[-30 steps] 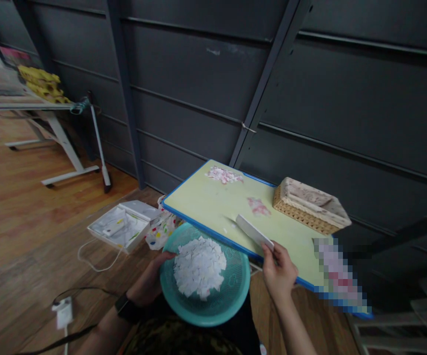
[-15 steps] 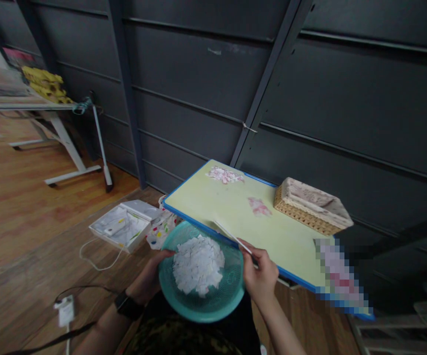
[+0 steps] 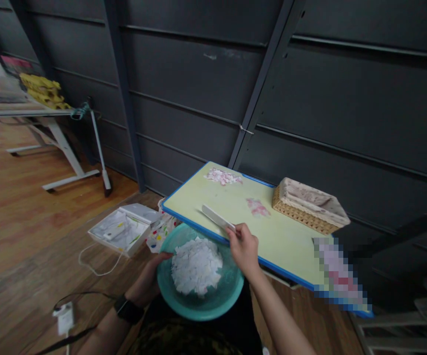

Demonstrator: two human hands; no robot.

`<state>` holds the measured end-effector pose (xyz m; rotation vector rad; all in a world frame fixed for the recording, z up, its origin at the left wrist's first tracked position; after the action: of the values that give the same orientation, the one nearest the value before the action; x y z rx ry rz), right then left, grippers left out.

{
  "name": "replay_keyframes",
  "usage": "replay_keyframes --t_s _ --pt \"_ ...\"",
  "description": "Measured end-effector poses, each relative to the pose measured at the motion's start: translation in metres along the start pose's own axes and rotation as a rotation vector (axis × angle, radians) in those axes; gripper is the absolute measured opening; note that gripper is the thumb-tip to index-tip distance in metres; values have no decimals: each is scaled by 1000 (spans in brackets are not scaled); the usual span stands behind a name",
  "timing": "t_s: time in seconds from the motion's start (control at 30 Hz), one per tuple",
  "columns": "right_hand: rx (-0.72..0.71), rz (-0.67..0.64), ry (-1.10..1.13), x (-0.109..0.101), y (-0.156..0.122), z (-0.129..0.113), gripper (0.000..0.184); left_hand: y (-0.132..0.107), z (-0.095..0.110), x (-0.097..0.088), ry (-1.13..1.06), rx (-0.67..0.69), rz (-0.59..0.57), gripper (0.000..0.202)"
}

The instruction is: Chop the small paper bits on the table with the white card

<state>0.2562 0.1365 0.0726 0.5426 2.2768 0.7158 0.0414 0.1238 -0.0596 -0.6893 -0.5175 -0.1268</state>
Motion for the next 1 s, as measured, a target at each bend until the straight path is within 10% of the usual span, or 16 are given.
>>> replay_keyframes --t_s 0.13,0.53,0.77,1.0 --pt "184 120 76 -32 -2 29 24 -1 2 2 -2 15 8 8" --pt "108 186 -30 -67 -45 21 16 -6 0 10 -27 18 -30 26" --pt "-433 -227 -228 30 -27 -58 28 4 -12 1 -18 -15 17 28" --pt "-361 -463 -618 105 12 -48 46 27 -32 -17 -63 -8 0 37"
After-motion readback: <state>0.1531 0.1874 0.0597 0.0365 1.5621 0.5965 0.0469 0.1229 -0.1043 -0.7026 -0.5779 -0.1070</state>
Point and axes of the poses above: each hand's wrist, its own y-axis towards the middle knuckle, its own x-axis out of the palm, z = x × y, the point moved 10 cm from there along y, towards the middle knuckle, and after that the axes turned 3 degrees about z, right-handed, at the moved point
